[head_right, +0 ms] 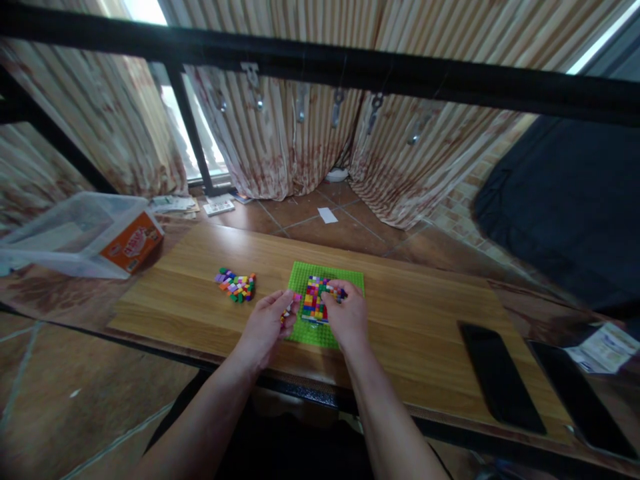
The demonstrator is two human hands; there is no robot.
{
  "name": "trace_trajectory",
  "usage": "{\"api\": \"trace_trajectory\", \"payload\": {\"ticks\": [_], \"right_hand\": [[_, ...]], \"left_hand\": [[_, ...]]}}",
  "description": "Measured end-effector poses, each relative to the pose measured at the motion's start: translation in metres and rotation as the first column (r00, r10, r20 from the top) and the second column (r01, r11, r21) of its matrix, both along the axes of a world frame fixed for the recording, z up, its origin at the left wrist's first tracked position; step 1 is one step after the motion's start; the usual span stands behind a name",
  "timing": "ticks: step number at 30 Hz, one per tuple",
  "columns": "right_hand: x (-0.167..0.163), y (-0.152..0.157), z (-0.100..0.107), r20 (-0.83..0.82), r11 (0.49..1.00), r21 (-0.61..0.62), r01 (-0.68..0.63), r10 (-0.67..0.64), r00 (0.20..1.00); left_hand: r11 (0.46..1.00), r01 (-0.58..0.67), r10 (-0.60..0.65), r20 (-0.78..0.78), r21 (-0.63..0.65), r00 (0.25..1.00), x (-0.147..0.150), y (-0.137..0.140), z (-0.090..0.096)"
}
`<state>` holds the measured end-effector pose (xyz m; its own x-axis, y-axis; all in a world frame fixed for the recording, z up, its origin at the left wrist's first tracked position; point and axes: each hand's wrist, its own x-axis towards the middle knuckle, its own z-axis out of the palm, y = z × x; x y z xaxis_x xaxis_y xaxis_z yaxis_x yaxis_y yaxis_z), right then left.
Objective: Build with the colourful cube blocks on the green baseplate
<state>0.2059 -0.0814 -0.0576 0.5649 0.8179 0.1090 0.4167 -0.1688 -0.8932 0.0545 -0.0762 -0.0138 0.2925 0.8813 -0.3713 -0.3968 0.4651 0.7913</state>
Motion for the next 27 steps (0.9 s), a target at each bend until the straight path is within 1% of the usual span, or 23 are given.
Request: {"api": "trace_trajectory", "payload": {"ticks": [2,5,6,7,8,10,11,13,19,27], "right_hand": [[0.003,-0.003,0.003,0.017,0.999,0.035,-0.018,0.017,1.0],[0.002,-0.008,0.016,0.136,0.989,0.149,-0.021,0.001,0.991],[0.0,-0.011,0.022,0.164,0.981,0.19,-0.043,0.011,0.986],[-0.003,-0.013,0.027,0.16,0.973,0.211,-0.088,0.055,0.986],[-0.007,-0.015,0.031,0.124,0.965,0.217,-0.149,0.124,0.984],[-0.016,-0.018,0.037,0.038,0.941,0.197,-0.276,0.274,0.961],[-0.021,-0.02,0.038,0.006,0.928,0.186,-0.323,0.328,0.945],[-0.027,-0.021,0.037,-0.026,0.912,0.175,-0.371,0.381,0.924],[-0.031,-0.022,0.038,-0.089,0.9,0.216,-0.378,0.404,0.91],[-0.033,-0.024,0.041,-0.149,0.916,0.209,-0.342,0.376,0.915]], "left_hand": [[1.0,0.006,-0.006,-0.002,-0.005,1.0,0.001,0.0,0.0],[1.0,0.006,-0.006,-0.005,-0.008,1.0,0.001,0.0,-0.001],[1.0,0.006,-0.006,-0.006,-0.009,1.0,0.001,0.0,-0.001],[1.0,0.007,-0.007,-0.005,-0.011,1.0,0.001,0.0,-0.001],[1.0,0.008,-0.008,-0.002,-0.012,1.0,0.001,0.001,0.0],[1.0,0.014,-0.014,0.008,-0.009,1.0,0.001,0.001,0.0],[1.0,0.017,-0.017,0.014,-0.005,1.0,0.001,0.0,0.0],[1.0,0.02,-0.02,0.021,0.004,1.0,0.002,-0.001,0.001],[0.999,0.037,-0.038,0.027,0.028,0.999,0.003,-0.003,0.0],[0.999,0.037,-0.038,0.028,0.033,0.999,0.002,-0.003,-0.001]]}}
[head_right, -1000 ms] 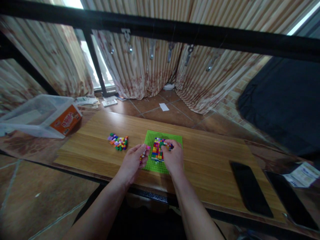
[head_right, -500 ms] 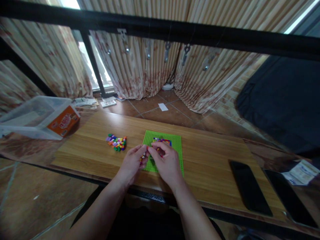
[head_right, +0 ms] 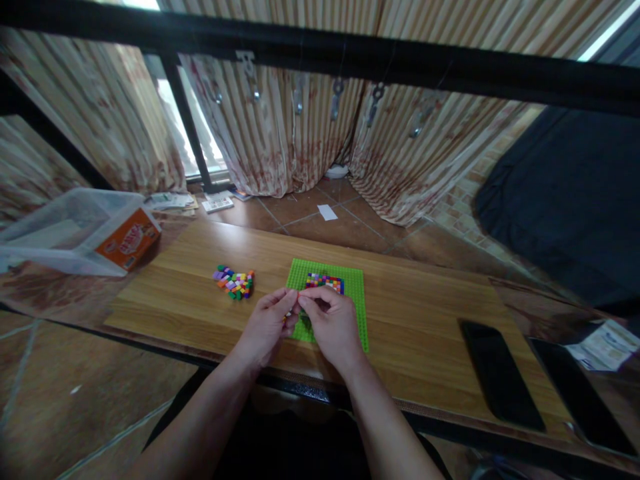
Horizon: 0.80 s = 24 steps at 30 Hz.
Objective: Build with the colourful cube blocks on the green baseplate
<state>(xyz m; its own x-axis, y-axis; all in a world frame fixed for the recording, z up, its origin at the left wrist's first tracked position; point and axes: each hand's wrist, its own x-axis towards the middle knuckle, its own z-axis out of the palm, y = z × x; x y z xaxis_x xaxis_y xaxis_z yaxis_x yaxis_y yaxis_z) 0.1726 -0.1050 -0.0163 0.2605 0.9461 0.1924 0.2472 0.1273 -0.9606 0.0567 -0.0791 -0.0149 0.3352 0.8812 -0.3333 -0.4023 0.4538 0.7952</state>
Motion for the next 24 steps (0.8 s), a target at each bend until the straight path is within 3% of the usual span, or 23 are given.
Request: {"api": "trace_trajectory", "payload": {"ticks": [6,9,17,24], "right_hand": [[0.003,0.0,-0.001,-0.16,0.997,-0.059,-0.04,0.03,0.987],[0.004,0.0,-0.002,-0.159,0.999,-0.05,-0.01,0.002,0.987],[0.016,0.001,-0.002,0.101,0.999,0.013,0.039,-0.04,0.994],[0.033,0.005,-0.011,0.204,0.99,0.01,0.138,-0.137,0.969]], "left_hand": [[0.998,0.028,-0.025,0.074,-0.051,0.997,-0.001,0.0,0.004],[0.998,0.032,-0.028,0.07,-0.053,0.997,-0.001,0.0,0.004],[0.998,-0.03,0.032,0.034,-0.057,0.999,-0.005,0.005,0.004],[0.996,-0.058,0.061,0.045,-0.07,0.997,-0.008,0.007,0.005]]}}
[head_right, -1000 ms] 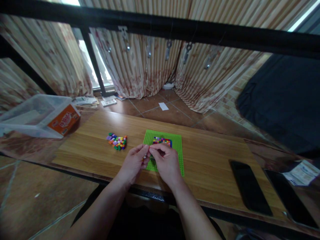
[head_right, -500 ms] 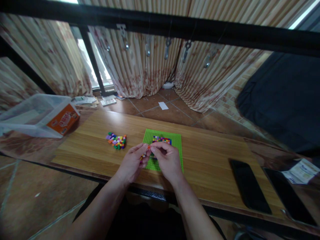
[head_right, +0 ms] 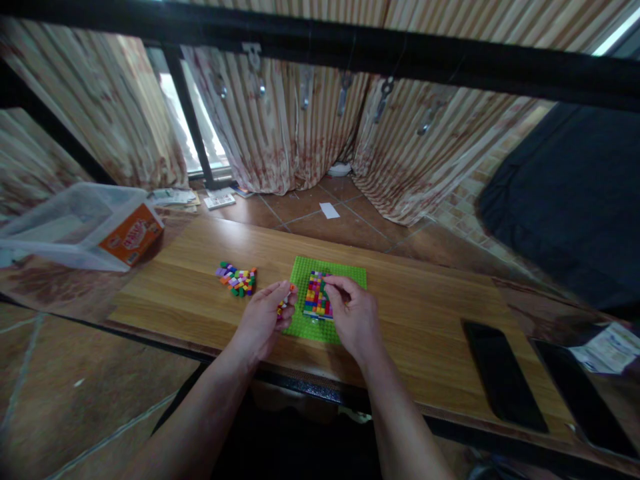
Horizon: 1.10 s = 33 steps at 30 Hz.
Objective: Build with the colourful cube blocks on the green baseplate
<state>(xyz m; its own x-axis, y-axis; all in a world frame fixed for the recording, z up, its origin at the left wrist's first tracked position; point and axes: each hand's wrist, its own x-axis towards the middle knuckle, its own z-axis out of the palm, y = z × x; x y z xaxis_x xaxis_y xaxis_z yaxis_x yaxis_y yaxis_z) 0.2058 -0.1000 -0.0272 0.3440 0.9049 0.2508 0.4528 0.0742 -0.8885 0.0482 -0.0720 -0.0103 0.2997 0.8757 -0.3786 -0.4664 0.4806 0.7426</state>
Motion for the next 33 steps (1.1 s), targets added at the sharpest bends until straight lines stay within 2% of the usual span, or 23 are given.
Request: {"api": "trace_trajectory", "payload": {"ticks": [9,15,24,28,33], "right_hand": [[0.017,0.001,0.001,0.028,0.999,-0.001,0.036,-0.036,0.999],[0.017,0.002,-0.003,0.19,0.999,-0.014,-0.052,0.053,0.98],[0.008,0.001,-0.009,0.374,1.0,-0.021,0.008,0.001,0.927],[0.006,0.002,-0.011,0.37,0.999,-0.012,0.04,-0.033,0.929],[0.004,0.004,-0.014,0.272,0.994,-0.006,0.112,-0.107,0.956]], "left_hand": [[1.0,-0.008,0.008,-0.001,-0.005,1.0,0.001,0.001,0.0],[1.0,-0.007,0.007,0.001,0.001,1.0,0.001,0.0,0.0],[1.0,-0.001,0.001,0.003,0.005,1.0,0.001,0.001,0.0],[1.0,0.0,0.0,-0.004,0.005,1.0,0.002,0.001,0.0],[1.0,-0.006,0.006,-0.004,0.007,1.0,0.002,0.0,0.0]]}}
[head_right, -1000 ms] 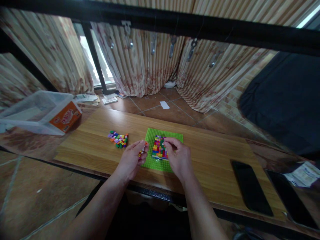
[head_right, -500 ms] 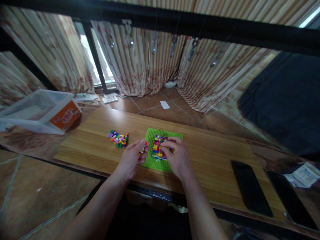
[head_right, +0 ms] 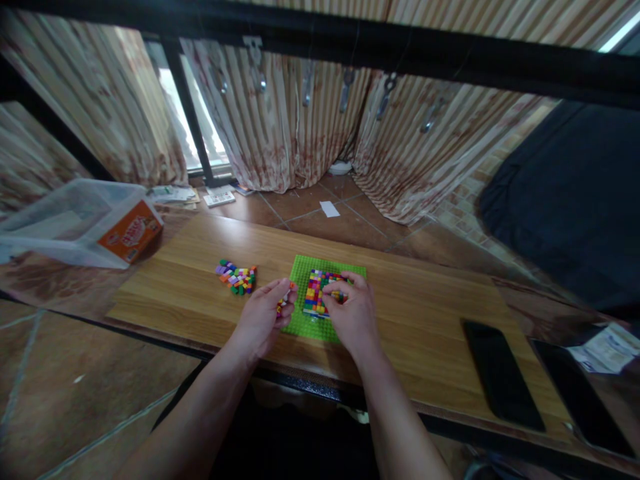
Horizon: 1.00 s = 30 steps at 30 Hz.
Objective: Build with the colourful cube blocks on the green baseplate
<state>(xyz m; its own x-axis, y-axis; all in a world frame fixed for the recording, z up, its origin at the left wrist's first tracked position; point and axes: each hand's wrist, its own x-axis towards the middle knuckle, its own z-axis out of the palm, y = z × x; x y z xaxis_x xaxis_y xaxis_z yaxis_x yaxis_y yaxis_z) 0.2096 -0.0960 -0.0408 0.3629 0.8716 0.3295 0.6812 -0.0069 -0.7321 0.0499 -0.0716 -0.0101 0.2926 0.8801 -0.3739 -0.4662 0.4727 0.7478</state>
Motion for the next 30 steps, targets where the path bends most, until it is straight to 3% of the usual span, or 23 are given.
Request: {"api": "trace_trajectory", "payload": {"ticks": [11,16,30], "right_hand": [[0.012,0.002,0.001,-0.166,1.0,-0.001,-0.025,0.024,0.986],[0.008,0.003,0.001,-0.101,0.997,0.022,0.071,-0.068,0.993],[0.006,0.005,-0.007,-0.024,0.998,-0.019,0.067,-0.068,0.997]], "left_hand": [[1.0,0.005,-0.005,0.0,-0.003,1.0,-0.001,0.001,0.001],[1.0,0.004,-0.004,0.003,0.004,1.0,-0.001,0.0,0.001],[1.0,0.006,-0.006,0.005,-0.007,1.0,-0.001,0.0,0.001]]}}
